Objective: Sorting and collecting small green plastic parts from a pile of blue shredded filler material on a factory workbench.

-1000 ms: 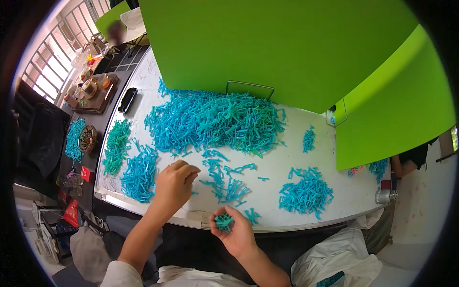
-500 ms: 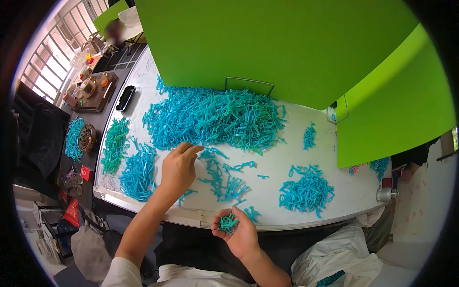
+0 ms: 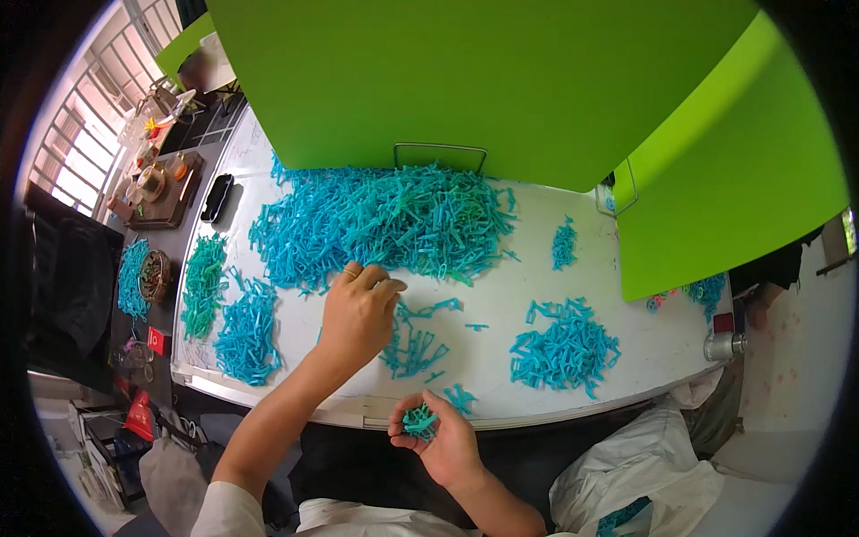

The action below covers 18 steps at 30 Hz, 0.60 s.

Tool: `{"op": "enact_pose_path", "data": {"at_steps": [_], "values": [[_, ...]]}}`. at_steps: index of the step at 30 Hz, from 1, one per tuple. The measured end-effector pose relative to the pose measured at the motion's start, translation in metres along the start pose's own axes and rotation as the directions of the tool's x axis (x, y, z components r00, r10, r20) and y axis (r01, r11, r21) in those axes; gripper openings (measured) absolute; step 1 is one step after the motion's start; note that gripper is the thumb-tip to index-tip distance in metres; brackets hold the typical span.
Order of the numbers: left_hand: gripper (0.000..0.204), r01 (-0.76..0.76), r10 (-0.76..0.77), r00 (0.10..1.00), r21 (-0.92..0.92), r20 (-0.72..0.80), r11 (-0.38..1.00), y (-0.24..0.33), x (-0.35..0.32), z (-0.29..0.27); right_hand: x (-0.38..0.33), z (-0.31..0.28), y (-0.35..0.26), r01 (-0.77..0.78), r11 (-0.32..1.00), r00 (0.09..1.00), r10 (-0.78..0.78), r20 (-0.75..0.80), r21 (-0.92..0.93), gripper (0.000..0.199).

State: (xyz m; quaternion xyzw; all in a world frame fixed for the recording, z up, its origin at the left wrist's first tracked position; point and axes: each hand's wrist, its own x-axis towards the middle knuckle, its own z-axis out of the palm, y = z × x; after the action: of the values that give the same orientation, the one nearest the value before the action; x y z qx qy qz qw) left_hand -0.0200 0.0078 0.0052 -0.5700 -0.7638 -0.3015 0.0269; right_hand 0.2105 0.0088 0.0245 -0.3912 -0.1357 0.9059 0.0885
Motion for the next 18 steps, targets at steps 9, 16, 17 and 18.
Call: {"op": "enact_pose_path", "data": {"at_steps": [9,16,17,18], "values": [[0.029,-0.165,0.165,0.982,-0.005,0.095,0.986,0.019,0.045,0.051,-0.002,0.001,-0.002,0.027,1.000,1.000,-0.027,0.005,-0.015,0.036],[0.015,0.003,-0.003,0.984,0.001,0.176,1.000,0.017,0.039,0.054,-0.004,0.000,-0.002,0.024,1.000,1.000,-0.024,-0.015,-0.018,0.035],[0.015,0.002,-0.003,0.984,0.004,0.175,1.000,0.014,0.036,0.052,-0.004,0.000,-0.003,0.023,1.000,1.000,-0.024,-0.012,-0.017,0.035],[0.014,0.008,-0.003,0.987,-0.033,0.163,0.999,0.012,0.034,0.049,-0.004,-0.002,-0.005,0.031,0.999,1.000,-0.031,0.007,-0.010,0.035]]}}
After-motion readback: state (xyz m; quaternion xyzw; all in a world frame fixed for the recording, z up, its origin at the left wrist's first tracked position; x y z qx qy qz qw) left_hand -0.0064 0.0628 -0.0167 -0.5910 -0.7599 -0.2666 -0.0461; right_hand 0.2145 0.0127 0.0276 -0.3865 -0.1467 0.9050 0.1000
